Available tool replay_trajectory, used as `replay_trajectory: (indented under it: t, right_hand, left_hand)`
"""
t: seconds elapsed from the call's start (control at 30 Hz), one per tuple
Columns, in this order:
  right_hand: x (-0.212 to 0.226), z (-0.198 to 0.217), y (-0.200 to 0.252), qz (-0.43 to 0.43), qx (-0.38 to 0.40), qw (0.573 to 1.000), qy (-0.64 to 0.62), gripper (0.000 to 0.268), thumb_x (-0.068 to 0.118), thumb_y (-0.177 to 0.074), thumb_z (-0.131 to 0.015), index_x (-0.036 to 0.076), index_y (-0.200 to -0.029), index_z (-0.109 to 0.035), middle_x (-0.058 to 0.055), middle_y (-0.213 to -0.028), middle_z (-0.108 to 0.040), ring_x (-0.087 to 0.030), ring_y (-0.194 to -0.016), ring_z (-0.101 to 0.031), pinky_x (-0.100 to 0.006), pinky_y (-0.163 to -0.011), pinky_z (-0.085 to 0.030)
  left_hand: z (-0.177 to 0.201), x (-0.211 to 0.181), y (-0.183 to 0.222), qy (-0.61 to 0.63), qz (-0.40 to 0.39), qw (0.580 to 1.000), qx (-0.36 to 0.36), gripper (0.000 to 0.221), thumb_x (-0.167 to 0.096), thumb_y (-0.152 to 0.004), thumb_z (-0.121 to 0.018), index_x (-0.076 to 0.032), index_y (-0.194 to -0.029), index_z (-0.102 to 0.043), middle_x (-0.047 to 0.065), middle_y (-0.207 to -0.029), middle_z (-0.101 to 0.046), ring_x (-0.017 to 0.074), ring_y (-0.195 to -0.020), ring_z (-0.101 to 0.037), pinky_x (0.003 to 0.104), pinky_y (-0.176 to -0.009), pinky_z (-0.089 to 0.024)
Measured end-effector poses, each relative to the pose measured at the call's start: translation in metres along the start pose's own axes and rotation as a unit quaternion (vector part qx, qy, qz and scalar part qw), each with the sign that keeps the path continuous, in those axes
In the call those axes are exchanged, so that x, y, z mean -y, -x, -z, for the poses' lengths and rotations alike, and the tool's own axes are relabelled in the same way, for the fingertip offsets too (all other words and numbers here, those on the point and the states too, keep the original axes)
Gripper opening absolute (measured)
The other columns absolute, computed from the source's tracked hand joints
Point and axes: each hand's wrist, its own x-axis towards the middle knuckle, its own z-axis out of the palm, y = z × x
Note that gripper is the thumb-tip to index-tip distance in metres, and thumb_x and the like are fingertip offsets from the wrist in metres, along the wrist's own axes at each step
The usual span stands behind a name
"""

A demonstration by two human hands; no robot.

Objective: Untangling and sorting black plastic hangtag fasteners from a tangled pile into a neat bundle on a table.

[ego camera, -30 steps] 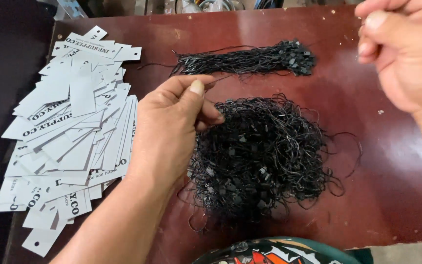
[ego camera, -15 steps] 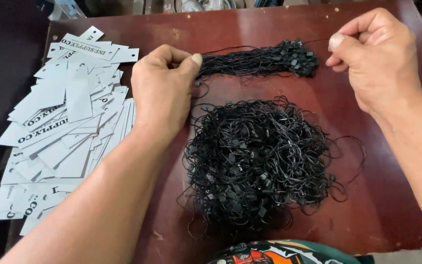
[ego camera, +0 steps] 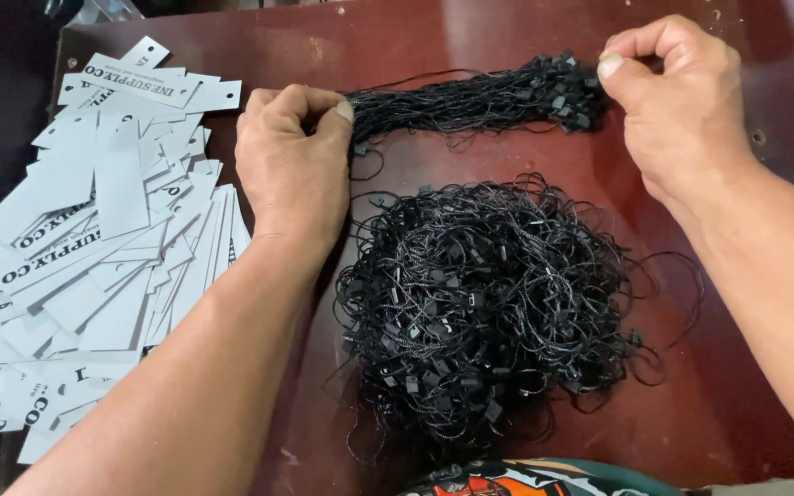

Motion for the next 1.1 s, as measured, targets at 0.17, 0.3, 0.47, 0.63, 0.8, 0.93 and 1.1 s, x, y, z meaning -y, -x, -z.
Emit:
replay_trajectory:
  t: [0.17,0.3,0.47,0.63,0.8,0.93,1.1]
  right_hand:
    - [-0.009,-0.003,-0.001,0.017,-0.013,0.999,0.028,0.012,0.007,-0.097,-0.074,0.019,-0.096,-0.073,0.007,-0.105,-0.076,-0.006,-0.096,-0.067,-0.026,-0.085,-0.054]
    - [-0.016,-0.007,-0.002,0.049,-0.014,0.998,0.026,0.012,0.005,-0.097,-0.072,0.016,-0.096,-0.074,0.002,-0.104,-0.074,-0.009,-0.095,-0.067,-0.026,-0.083,-0.054]
    - [-0.019,-0.010,-0.003,0.068,-0.013,0.997,0.041,0.012,0.004,-0.098,-0.073,0.016,-0.098,-0.075,0.000,-0.107,-0.071,-0.012,-0.096,-0.065,-0.029,-0.085,-0.053]
    - [-0.024,-0.013,-0.004,0.095,-0.019,0.994,0.056,0.014,0.001,-0.097,-0.075,0.015,-0.098,-0.075,-0.003,-0.107,-0.069,-0.016,-0.098,-0.066,-0.033,-0.090,-0.052]
    - [-0.023,-0.012,-0.004,0.100,-0.016,0.993,0.055,0.015,-0.001,-0.097,-0.073,0.014,-0.097,-0.076,-0.004,-0.107,-0.070,-0.016,-0.098,-0.068,-0.033,-0.091,-0.054]
    - [-0.015,-0.008,0.000,0.070,-0.025,0.996,0.054,0.015,0.003,-0.095,-0.069,0.017,-0.099,-0.076,-0.002,-0.109,-0.068,-0.015,-0.098,-0.066,-0.032,-0.089,-0.052]
    - [-0.004,0.012,0.008,-0.009,-0.023,0.999,-0.027,0.019,0.008,-0.101,-0.067,0.017,-0.117,-0.073,0.003,-0.108,-0.066,-0.004,-0.091,-0.059,-0.020,-0.084,-0.050]
  left_hand:
    - [0.000,-0.008,0.001,-0.011,0.033,0.999,0.016,0.008,-0.031,-0.091,-0.072,-0.029,-0.087,-0.079,-0.008,-0.098,-0.059,0.0155,-0.109,-0.053,0.032,-0.091,-0.047]
    - [-0.002,-0.007,0.001,-0.022,0.035,0.999,0.008,0.009,-0.029,-0.091,-0.071,-0.028,-0.084,-0.077,-0.009,-0.100,-0.060,0.0151,-0.112,-0.051,0.033,-0.090,-0.049]
    - [-0.007,0.002,0.001,-0.047,0.002,0.999,-0.004,0.010,-0.031,-0.092,-0.070,-0.027,-0.087,-0.077,-0.005,-0.102,-0.060,0.0206,-0.110,-0.051,0.039,-0.086,-0.049]
    - [-0.006,-0.003,0.003,-0.067,0.013,0.998,0.001,0.012,-0.031,-0.092,-0.070,-0.026,-0.085,-0.078,-0.006,-0.102,-0.059,0.0209,-0.108,-0.050,0.041,-0.081,-0.050]
    - [-0.005,-0.007,0.004,-0.089,0.015,0.996,0.008,0.012,-0.029,-0.092,-0.068,-0.025,-0.090,-0.079,-0.005,-0.107,-0.058,0.0221,-0.110,-0.047,0.039,-0.085,-0.049]
    - [-0.008,0.001,0.004,-0.086,-0.005,0.996,0.003,0.014,-0.028,-0.092,-0.068,-0.022,-0.092,-0.080,-0.004,-0.107,-0.059,0.0237,-0.109,-0.047,0.039,-0.086,-0.049]
    - [-0.003,0.018,-0.003,0.010,-0.033,0.999,-0.032,0.025,-0.019,-0.087,-0.060,-0.016,-0.102,-0.081,0.002,-0.107,-0.067,0.0212,-0.108,-0.061,0.033,-0.099,-0.046]
